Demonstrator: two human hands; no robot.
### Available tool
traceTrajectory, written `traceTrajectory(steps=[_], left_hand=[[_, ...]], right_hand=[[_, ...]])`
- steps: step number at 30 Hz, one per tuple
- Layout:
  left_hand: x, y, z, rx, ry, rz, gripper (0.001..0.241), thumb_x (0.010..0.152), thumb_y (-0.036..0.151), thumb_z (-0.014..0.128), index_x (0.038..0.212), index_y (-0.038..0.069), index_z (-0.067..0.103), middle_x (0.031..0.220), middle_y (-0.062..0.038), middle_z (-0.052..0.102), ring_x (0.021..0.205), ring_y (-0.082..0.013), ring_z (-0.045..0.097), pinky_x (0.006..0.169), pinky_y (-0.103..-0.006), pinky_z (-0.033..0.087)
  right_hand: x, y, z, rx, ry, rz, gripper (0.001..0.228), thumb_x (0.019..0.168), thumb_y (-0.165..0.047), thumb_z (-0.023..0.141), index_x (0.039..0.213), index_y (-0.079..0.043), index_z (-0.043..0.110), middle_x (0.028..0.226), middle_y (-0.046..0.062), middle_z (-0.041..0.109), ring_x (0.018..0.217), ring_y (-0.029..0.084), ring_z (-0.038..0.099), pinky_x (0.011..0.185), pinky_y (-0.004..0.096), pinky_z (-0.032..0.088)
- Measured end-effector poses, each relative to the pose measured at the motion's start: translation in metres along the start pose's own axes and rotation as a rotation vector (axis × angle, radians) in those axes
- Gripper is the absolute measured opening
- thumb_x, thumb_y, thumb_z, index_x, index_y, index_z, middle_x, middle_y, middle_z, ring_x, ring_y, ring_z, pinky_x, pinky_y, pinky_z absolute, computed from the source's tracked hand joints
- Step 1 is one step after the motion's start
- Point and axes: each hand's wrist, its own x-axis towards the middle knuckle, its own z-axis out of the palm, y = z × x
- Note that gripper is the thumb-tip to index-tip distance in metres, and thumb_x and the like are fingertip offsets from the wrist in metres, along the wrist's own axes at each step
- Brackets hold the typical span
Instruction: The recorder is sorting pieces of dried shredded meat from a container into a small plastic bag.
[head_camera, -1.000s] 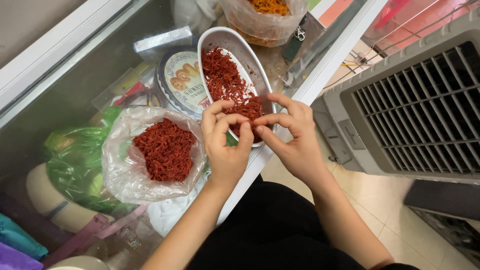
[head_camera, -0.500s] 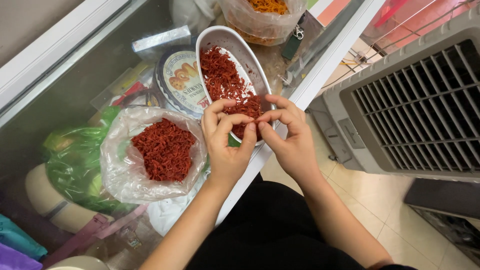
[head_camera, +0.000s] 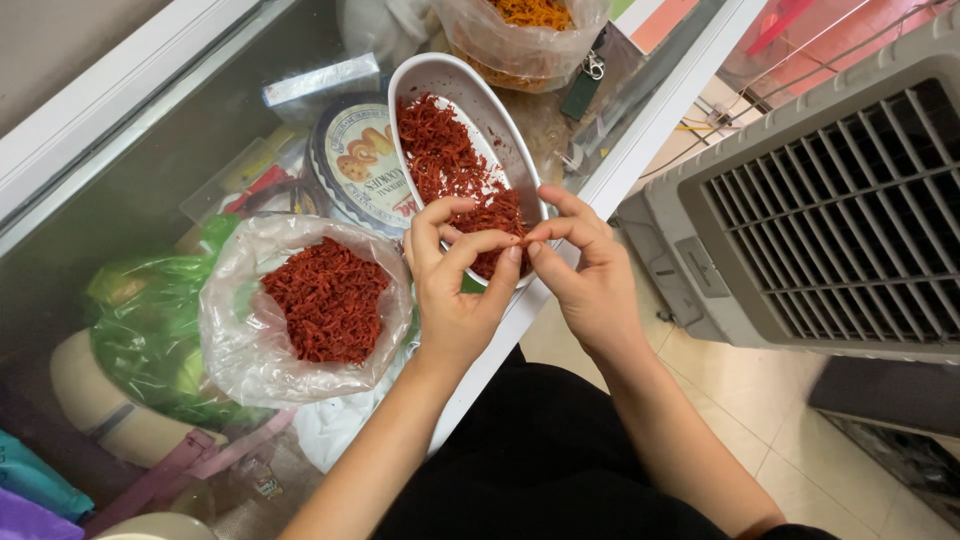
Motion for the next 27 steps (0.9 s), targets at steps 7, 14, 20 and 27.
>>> traceTrajectory(steps=[7, 14, 20, 27], left_hand=[[0.002, 0.003, 0.000, 0.025, 0.006, -0.002, 0.016, 0.085, 0.015, 0.082, 0.101, 0.016, 0.078, 0.129, -0.006, 0.056, 0.104, -0.0229, 0.051, 0.098, -0.0370, 0.043], [0.002, 0.003, -0.001, 0.039, -0.007, -0.003, 0.014, 0.088, 0.013, 0.080, 0.103, 0.013, 0.078, 0.128, -0.007, 0.058, 0.104, -0.0238, 0.052, 0.098, -0.0367, 0.044], [0.003, 0.001, -0.002, 0.090, -0.058, 0.038, 0.013, 0.087, 0.012, 0.078, 0.099, 0.009, 0.075, 0.129, -0.008, 0.059, 0.103, -0.0255, 0.052, 0.096, -0.0373, 0.044], [0.000, 0.001, 0.000, 0.031, -0.053, 0.019, 0.011, 0.093, 0.012, 0.073, 0.102, 0.006, 0.069, 0.131, -0.010, 0.059, 0.109, -0.0288, 0.052, 0.098, -0.0392, 0.045]], right_hand=[[-0.001, -0.013, 0.003, -0.238, 0.075, -0.105, 0.007, 0.086, -0.012, 0.075, 0.093, -0.013, 0.072, 0.149, 0.010, 0.056, 0.142, 0.027, 0.044, 0.121, 0.044, 0.028], [-0.003, -0.031, 0.002, -0.799, 0.185, -0.456, 0.012, 0.083, -0.023, 0.084, 0.092, -0.018, 0.079, 0.150, 0.008, 0.055, 0.141, 0.034, 0.037, 0.117, 0.051, 0.019], [-0.003, -0.035, 0.000, -0.910, 0.141, -0.512, 0.009, 0.083, -0.024, 0.084, 0.088, -0.020, 0.078, 0.151, 0.008, 0.056, 0.141, 0.034, 0.039, 0.118, 0.054, 0.017], [-0.001, -0.029, 0.003, -0.707, 0.098, -0.391, 0.011, 0.081, -0.019, 0.082, 0.089, -0.015, 0.077, 0.154, 0.011, 0.053, 0.141, 0.036, 0.037, 0.119, 0.051, 0.018]])
